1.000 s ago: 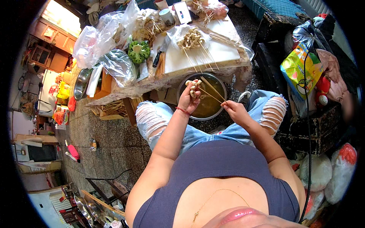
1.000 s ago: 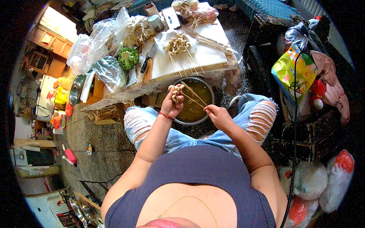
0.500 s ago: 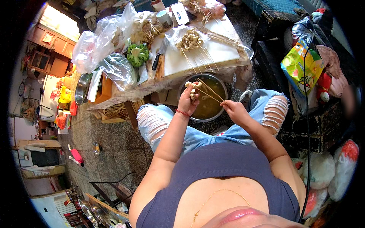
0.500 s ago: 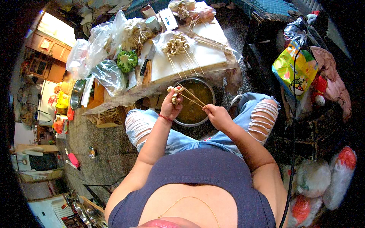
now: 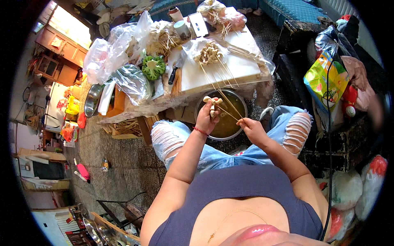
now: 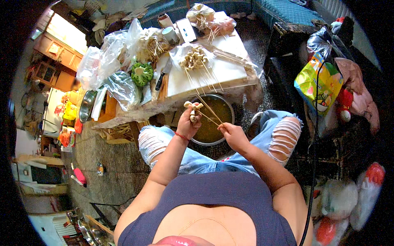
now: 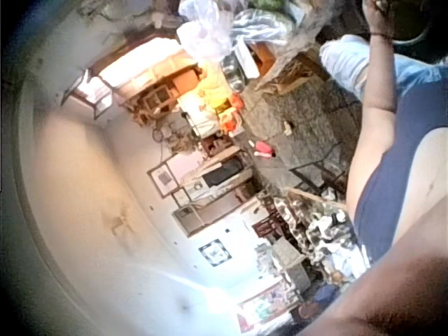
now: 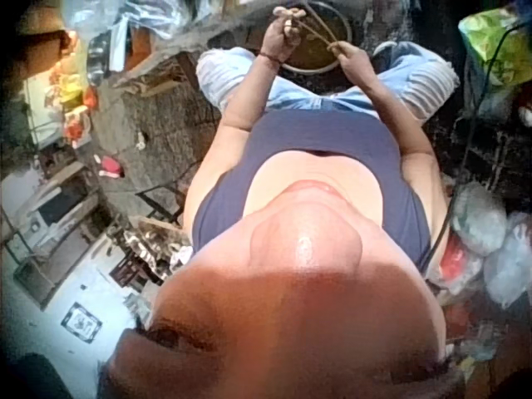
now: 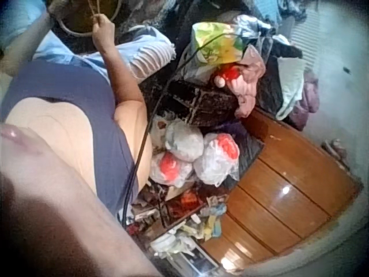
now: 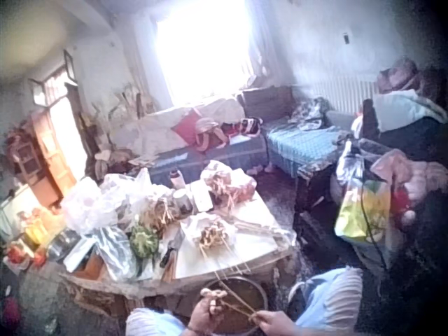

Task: The person sits on the floor and repeatedly picks up small pieces of food from a bowl, threading them onto wooden skewers. The person places the completed skewers on a nearby cutting board.

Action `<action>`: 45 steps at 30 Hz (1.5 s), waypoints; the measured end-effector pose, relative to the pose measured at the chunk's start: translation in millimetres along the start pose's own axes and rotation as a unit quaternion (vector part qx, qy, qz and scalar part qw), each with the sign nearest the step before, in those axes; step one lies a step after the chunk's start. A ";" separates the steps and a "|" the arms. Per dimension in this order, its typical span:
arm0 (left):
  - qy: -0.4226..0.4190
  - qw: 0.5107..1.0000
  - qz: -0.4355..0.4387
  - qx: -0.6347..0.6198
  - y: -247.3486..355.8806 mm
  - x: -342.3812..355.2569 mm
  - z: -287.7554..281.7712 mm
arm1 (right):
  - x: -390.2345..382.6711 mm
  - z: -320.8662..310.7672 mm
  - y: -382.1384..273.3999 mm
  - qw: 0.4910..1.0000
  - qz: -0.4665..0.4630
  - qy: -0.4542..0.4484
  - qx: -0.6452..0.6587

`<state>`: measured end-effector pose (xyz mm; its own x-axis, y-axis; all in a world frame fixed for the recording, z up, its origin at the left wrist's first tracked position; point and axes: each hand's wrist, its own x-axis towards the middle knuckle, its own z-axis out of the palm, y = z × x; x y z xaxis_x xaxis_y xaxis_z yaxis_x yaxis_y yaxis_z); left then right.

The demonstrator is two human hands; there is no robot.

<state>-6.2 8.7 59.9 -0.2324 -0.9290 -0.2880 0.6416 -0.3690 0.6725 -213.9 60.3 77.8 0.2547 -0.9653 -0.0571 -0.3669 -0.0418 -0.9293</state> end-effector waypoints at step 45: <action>0.011 0.980 0.049 0.191 -9.9 -8.0 19.5 | 27.6 26.6 -6.5 0.935 -0.209 0.118 -0.261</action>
<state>-25.0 19.3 68.8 -0.1657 -0.9610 -0.2215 0.3385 -0.2664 0.9025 -180.8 40.9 72.7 0.2910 -0.8642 0.4104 -0.6822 -0.4882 -0.5443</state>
